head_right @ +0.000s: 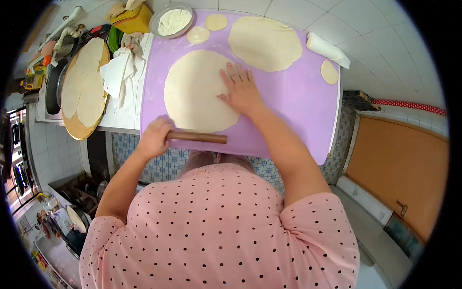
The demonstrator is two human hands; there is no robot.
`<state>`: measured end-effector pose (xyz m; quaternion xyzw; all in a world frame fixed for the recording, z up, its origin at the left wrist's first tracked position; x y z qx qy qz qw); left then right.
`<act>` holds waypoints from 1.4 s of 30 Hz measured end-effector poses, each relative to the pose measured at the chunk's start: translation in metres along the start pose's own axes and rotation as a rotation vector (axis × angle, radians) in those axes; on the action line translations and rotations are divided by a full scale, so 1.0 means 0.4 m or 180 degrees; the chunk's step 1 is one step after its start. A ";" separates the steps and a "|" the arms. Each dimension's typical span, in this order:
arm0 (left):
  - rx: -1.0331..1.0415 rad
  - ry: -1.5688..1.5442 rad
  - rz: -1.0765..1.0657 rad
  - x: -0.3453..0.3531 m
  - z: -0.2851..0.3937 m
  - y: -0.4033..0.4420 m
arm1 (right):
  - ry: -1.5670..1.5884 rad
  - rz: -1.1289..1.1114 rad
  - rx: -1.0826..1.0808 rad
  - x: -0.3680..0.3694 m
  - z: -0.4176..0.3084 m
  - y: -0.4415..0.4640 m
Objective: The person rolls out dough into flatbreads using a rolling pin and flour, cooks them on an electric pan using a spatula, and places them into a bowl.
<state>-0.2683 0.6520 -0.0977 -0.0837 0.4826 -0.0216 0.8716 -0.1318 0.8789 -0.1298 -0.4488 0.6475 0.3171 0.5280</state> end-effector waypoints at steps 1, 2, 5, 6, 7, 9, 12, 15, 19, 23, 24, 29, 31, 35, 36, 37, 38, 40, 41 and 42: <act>-0.0169 -0.0144 0.0126 -0.017 -0.021 -0.020 | -0.0039 -0.0011 0.0011 0.007 0.003 0.002; -0.0332 -0.0286 0.0252 -0.030 -0.039 -0.033 | -0.0080 -0.0019 0.0027 0.013 0.007 0.003; -0.1232 -0.0692 0.0338 -0.050 -0.096 -0.057 | -0.0071 0.0055 0.0113 0.019 0.006 -0.016; -0.1373 -0.0692 0.0601 -0.043 -0.129 -0.062 | -0.0048 0.0096 0.0132 0.016 0.004 -0.020; -0.1662 -0.1077 0.0743 -0.037 -0.154 -0.063 | -0.0074 -0.0013 0.0195 0.018 0.003 -0.019; -0.2220 -0.1857 0.1027 -0.015 -0.191 -0.061 | -0.0131 -0.0233 0.0331 0.021 -0.001 -0.024; -0.2343 -0.2695 0.1440 0.011 -0.230 -0.065 | -0.0176 -0.0546 0.0440 0.027 0.004 -0.013; -0.2347 -0.2838 0.1430 0.015 -0.236 -0.065 | -0.0453 -0.0312 0.0596 0.011 -0.028 0.013; -0.2291 -0.2736 0.1260 0.016 -0.241 -0.064 | -0.0210 -0.0271 0.0009 0.038 -0.091 0.065; -0.2324 -0.2739 0.1448 0.009 -0.235 -0.062 | -0.0278 -0.0470 0.0078 0.026 -0.096 0.072; -0.2311 -0.2688 0.1421 0.006 -0.230 -0.058 | -0.0282 -0.0525 0.0108 0.027 -0.089 0.068; -0.2323 -0.1844 0.1162 0.000 -0.212 -0.052 | 0.1691 0.1118 0.1435 0.000 0.080 -0.031; -0.1959 -0.1619 0.1247 -0.008 -0.146 -0.023 | 0.2522 0.1350 0.2026 0.012 0.124 -0.070; -0.1318 -0.1470 0.1202 0.023 -0.013 0.063 | 0.2910 0.0826 0.2383 0.012 0.132 -0.077; -0.1219 -0.1409 0.1153 0.022 0.017 0.082 | 0.2862 0.0640 0.2420 0.008 0.125 -0.073; -0.1122 -0.1346 0.1106 0.024 0.041 0.100 | 0.2752 0.0668 0.2483 0.003 0.125 -0.074; -0.1207 -0.1259 0.0857 0.042 0.046 0.116 | 0.2646 0.0690 0.2545 0.000 0.123 -0.076; -0.1038 -0.0903 0.0864 0.060 0.061 0.141 | 0.2379 0.0472 0.2618 -0.012 0.113 -0.075; -0.0953 -0.0729 0.0872 0.068 0.068 0.151 | 0.2214 0.0232 0.2623 -0.016 0.111 -0.074; -0.0944 -0.0682 0.0810 0.069 0.077 0.158 | 0.2046 -0.0014 0.2624 -0.023 0.107 -0.074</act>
Point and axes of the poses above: each hand's wrist, its own y-axis towards the middle knuckle, its own x-axis out of the palm, z = x × y, the point moved 8 cm from there along y, towards the middle knuckle, and after that the axes turned 4 degrees about -z, right-handed, at the moved point
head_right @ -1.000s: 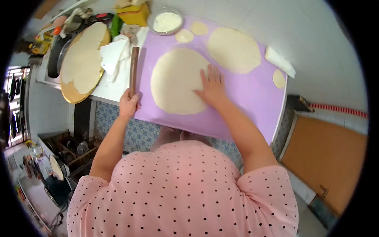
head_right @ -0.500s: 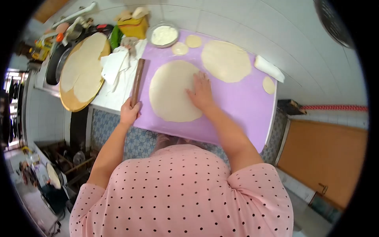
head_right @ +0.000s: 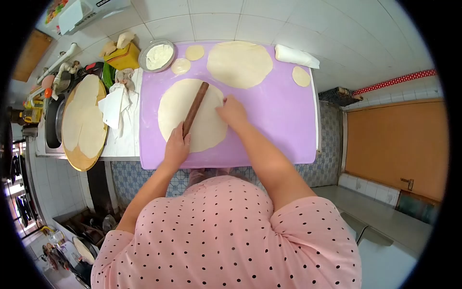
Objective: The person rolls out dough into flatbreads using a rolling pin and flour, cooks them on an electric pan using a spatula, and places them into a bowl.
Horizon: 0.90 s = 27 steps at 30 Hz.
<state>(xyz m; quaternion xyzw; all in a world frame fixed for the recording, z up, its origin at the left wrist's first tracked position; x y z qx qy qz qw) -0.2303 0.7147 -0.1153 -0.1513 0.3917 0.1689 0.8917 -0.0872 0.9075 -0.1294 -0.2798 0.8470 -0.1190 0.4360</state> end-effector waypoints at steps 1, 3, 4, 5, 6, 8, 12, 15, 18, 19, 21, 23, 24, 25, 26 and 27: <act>0.0005 0.0051 -0.0050 0.001 0.011 0.002 | -0.0161 -0.0279 0.0037 0.005 -0.007 0.001; 0.0067 0.0136 -0.0053 0.009 0.023 0.001 | -0.0484 -0.0854 0.0089 0.022 -0.015 0.003; 0.0125 0.0174 -0.0003 0.013 0.022 -0.002 | -0.0469 -0.0739 0.0028 0.019 -0.017 0.003; 0.0180 0.0217 0.0053 0.013 0.021 -0.005 | -0.0452 -0.0627 -0.0041 0.018 -0.018 0.002; 0.0185 0.0242 0.0073 0.012 0.020 -0.007 | -0.0435 -0.0519 -0.0114 0.022 -0.018 0.003; 0.0180 0.0283 0.0111 0.011 0.019 -0.013 | -0.0102 -0.0193 -0.0191 0.027 0.004 0.009; 0.0031 0.0367 0.0086 0.000 0.016 -0.013 | 0.0592 -0.0255 -0.0148 0.060 0.022 0.032; 0.0252 0.0412 0.0318 0.002 0.002 -0.019 | 0.1576 -0.0768 -0.0148 0.057 -0.181 -0.059; 0.0064 -0.0210 0.0174 -0.013 -0.011 -0.019 | 0.2221 -0.0945 -0.1400 0.081 -0.325 -0.064; 0.0123 -0.0518 0.0188 -0.014 -0.026 -0.012 | 0.2059 -0.0700 -0.1379 0.078 -0.305 -0.035; -0.0233 -0.1135 -0.0052 -0.002 -0.059 -0.004 | 0.1735 -0.0188 -0.1339 0.071 -0.222 0.037; -0.1083 -0.1751 -0.0582 0.026 -0.079 -0.012 | 0.1823 -0.0060 -0.0774 0.077 -0.100 0.071; -0.1144 -0.1833 -0.0694 0.026 -0.058 -0.015 | 0.1862 0.0012 -0.0475 0.071 -0.044 0.071; -0.1200 -0.1911 -0.0816 0.028 -0.029 -0.017 | 0.1992 -0.0102 -0.0359 0.062 -0.018 0.053; -0.1253 -0.1983 -0.0947 0.041 -0.009 -0.018 | 0.2128 -0.0208 -0.0238 0.053 0.013 0.030; -0.0879 -0.1891 -0.0819 0.059 0.008 -0.011 | 0.2273 -0.0303 -0.0107 0.045 0.040 0.005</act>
Point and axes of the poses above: each hand's wrist, its own y-axis towards the middle knuckle, its own x-axis out of the palm, z = x × y, the point moved 8 cm from there along y, towards the middle knuckle, and after that the axes turned 4 degrees about -z, right-handed, at the moved point
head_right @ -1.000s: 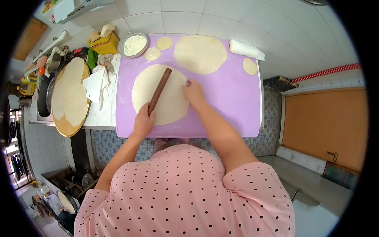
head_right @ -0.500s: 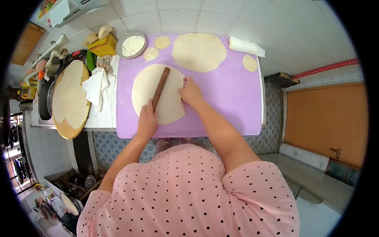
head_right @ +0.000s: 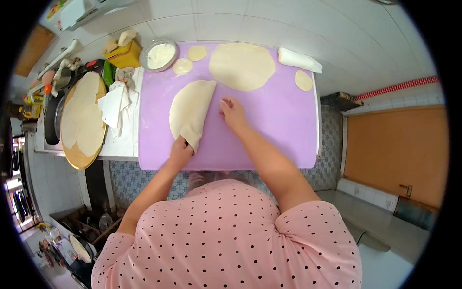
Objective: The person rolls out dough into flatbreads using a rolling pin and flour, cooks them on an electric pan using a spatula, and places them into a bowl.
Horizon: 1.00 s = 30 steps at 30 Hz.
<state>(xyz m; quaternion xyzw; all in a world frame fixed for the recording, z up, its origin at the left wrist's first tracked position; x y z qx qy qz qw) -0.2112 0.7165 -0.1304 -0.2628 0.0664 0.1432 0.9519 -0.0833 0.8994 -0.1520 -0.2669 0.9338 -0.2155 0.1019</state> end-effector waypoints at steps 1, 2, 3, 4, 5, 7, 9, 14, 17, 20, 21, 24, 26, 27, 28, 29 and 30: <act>0.0387 0.0136 0.0016 0.033 -0.003 0.010 | 0.0070 0.0055 0.0042 -0.028 0.013 -0.021; 0.0783 0.0269 0.0018 0.067 -0.003 0.017 | 0.0148 0.0123 0.0081 -0.059 0.025 -0.041; 0.0749 0.0270 -0.0113 0.107 -0.002 0.023 | 0.0232 0.0203 0.0123 -0.095 0.039 -0.060; 0.0725 0.0274 -0.0253 0.154 0.006 0.030 | 0.0257 0.0289 0.0087 -0.134 0.049 -0.076; 0.0705 0.0281 -0.0401 0.205 0.017 0.039 | 0.0282 0.0385 0.0050 -0.177 0.059 -0.092; 0.0871 0.0637 -0.0448 0.293 0.094 0.048 | 0.0317 0.0618 -0.0033 -0.271 0.081 -0.125; 0.1070 0.0890 -0.0493 0.392 0.159 0.064 | 0.0329 0.0864 -0.0149 -0.367 0.099 -0.153; 0.2269 0.2089 -0.0867 0.649 0.246 0.092 | 0.0285 0.1769 -0.0353 -0.594 0.173 -0.249; 0.2789 0.2904 -0.1071 0.724 0.320 0.030 | 0.0772 0.2185 -0.0334 -0.665 0.231 -0.320; 0.2868 0.2882 -0.0929 0.765 0.284 0.042 | 0.0931 0.2304 -0.0329 -0.685 0.266 -0.364; 0.2680 0.2905 -0.1011 0.771 0.281 0.049 | 0.0935 0.2312 -0.0323 -0.689 0.277 -0.374; 0.2389 0.2889 -0.1085 0.772 0.281 0.070 | 0.0561 0.2383 -0.0479 -0.701 0.293 -0.369; 0.2555 0.2788 -0.0934 0.759 0.285 0.077 | 0.0074 0.2482 -0.0419 -0.711 0.278 -0.368; 0.2565 0.2754 -0.0877 0.745 0.289 0.079 | -0.0175 0.2523 -0.0387 -0.712 0.254 -0.375; 0.2574 0.2717 -0.0817 0.729 0.293 0.082 | -0.0825 0.2487 -0.0588 -0.705 0.209 -0.384; 0.2580 0.2675 -0.0753 0.710 0.297 0.085 | -0.1478 0.2428 -0.0784 -0.694 0.165 -0.393; 0.2622 0.2726 -0.0750 0.687 0.298 0.085 | -0.2133 0.2349 -0.0976 -0.676 0.131 -0.398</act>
Point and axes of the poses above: each hand's wrist, its own y-axis towards the middle knuckle, its own x-axis out of the palm, z = x × y, the point moved 8 cm from there along y, towards the middle knuckle, and after that the axes turned 4 degrees about -z, right-handed, at the moved point
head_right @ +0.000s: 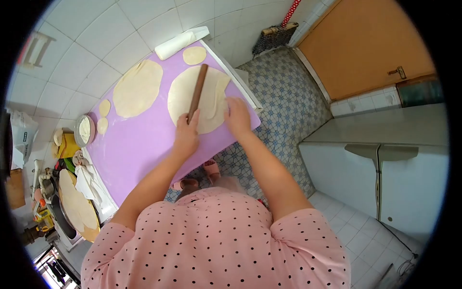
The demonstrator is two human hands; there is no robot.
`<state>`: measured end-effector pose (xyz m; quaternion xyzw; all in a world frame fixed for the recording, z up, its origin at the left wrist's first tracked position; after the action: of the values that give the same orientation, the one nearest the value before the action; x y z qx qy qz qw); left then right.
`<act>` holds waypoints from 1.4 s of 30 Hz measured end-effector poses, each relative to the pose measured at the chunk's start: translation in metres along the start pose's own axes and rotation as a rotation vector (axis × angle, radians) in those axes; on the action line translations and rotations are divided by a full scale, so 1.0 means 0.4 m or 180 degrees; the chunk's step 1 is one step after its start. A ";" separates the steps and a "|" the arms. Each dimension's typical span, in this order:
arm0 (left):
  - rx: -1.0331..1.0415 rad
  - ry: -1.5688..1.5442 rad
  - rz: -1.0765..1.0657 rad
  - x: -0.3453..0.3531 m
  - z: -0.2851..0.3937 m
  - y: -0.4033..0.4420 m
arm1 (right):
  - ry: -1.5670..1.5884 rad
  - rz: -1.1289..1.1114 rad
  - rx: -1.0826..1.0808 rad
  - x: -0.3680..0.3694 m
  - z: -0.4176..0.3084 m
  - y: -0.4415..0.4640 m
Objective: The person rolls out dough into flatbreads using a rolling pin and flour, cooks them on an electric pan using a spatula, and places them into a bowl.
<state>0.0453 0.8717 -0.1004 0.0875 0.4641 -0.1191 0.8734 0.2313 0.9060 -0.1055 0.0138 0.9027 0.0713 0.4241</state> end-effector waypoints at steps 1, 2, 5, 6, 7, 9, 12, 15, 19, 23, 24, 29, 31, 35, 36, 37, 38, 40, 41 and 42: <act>0.0036 0.0056 -0.0005 -0.021 -0.015 -0.017 | -0.0243 -0.0165 -0.0399 0.016 -0.014 -0.007; 0.0074 0.0113 -0.0012 -0.038 -0.030 -0.035 | -0.0485 -0.0330 -0.0794 0.037 -0.020 -0.022; -0.0007 0.0134 -0.0223 -0.058 -0.078 -0.079 | -0.0732 -0.0470 -0.1210 0.033 -0.028 -0.071; 0.0055 0.0182 -0.0184 -0.062 -0.092 -0.085 | -0.0741 -0.0462 -0.1230 0.022 -0.033 -0.088; 0.0110 0.0226 -0.0135 -0.063 -0.107 -0.089 | -0.0783 -0.0516 -0.1147 0.015 -0.036 -0.103; 0.0127 0.0291 -0.0050 -0.069 -0.124 -0.092 | -0.0884 -0.0627 -0.0999 -0.001 -0.051 -0.121; 0.0079 0.0301 0.0019 -0.080 -0.129 -0.092 | -0.0788 -0.0860 -0.0720 -0.013 -0.065 -0.107; 0.0155 0.0286 0.0051 -0.091 -0.128 -0.102 | -0.0983 -0.0258 -0.1454 -0.015 -0.097 -0.077; 0.0180 0.0143 0.0035 -0.117 -0.136 -0.153 | -0.0900 -0.0800 -0.0803 0.015 -0.044 -0.092; 0.0081 0.0011 0.0341 -0.199 -0.188 -0.274 | -0.0979 -0.0799 -0.0867 0.012 -0.086 -0.109; -0.0023 0.0094 0.0532 -0.225 -0.208 -0.319 | -0.0944 -0.0796 -0.0987 0.021 -0.109 -0.099; -0.1197 0.0501 0.1386 -0.321 -0.347 -0.539 | -0.1108 -0.1772 -0.1427 0.168 -0.198 -0.102; -0.1624 0.0544 0.1302 -0.335 -0.404 -0.557 | -0.1276 -0.1934 -0.1548 0.221 -0.182 -0.172; -0.1955 0.0474 0.1327 -0.351 -0.485 -0.566 | -0.1459 -0.2438 -0.1641 0.250 -0.271 -0.251; -0.1994 0.0538 0.1320 -0.344 -0.496 -0.573 | -0.1492 -0.2571 -0.1770 0.263 -0.306 -0.258; -0.2045 0.0601 0.1321 -0.337 -0.505 -0.582 | -0.1532 -0.2705 -0.1912 0.280 -0.338 -0.257; -0.2114 0.0662 0.1320 -0.328 -0.511 -0.597 | -0.1414 -0.2767 -0.2030 0.300 -0.373 -0.248; -0.2206 0.0997 0.1509 -0.330 -0.489 -0.623 | -0.1132 -0.2925 -0.2333 0.360 -0.456 -0.234; -0.2234 0.1042 0.1593 -0.340 -0.472 -0.640 | -0.0832 -0.2927 -0.2467 0.383 -0.511 -0.226; -0.2462 0.0435 0.1868 -0.320 -0.503 -0.670 | -0.0503 -0.2967 -0.2625 0.411 -0.573 -0.223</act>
<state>-0.2601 0.6847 -0.1167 -0.1086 0.4864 0.3192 0.8060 -0.0466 0.8051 -0.0991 -0.5408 0.6780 0.2200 0.4465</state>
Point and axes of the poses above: each hand's wrist, its own y-axis towards the middle knuckle, its own x-axis out of the palm, z = x × y, the point moved 8 cm from there along y, towards the middle knuckle, and after that the axes turned 4 degrees about -z, right-handed, at the moved point
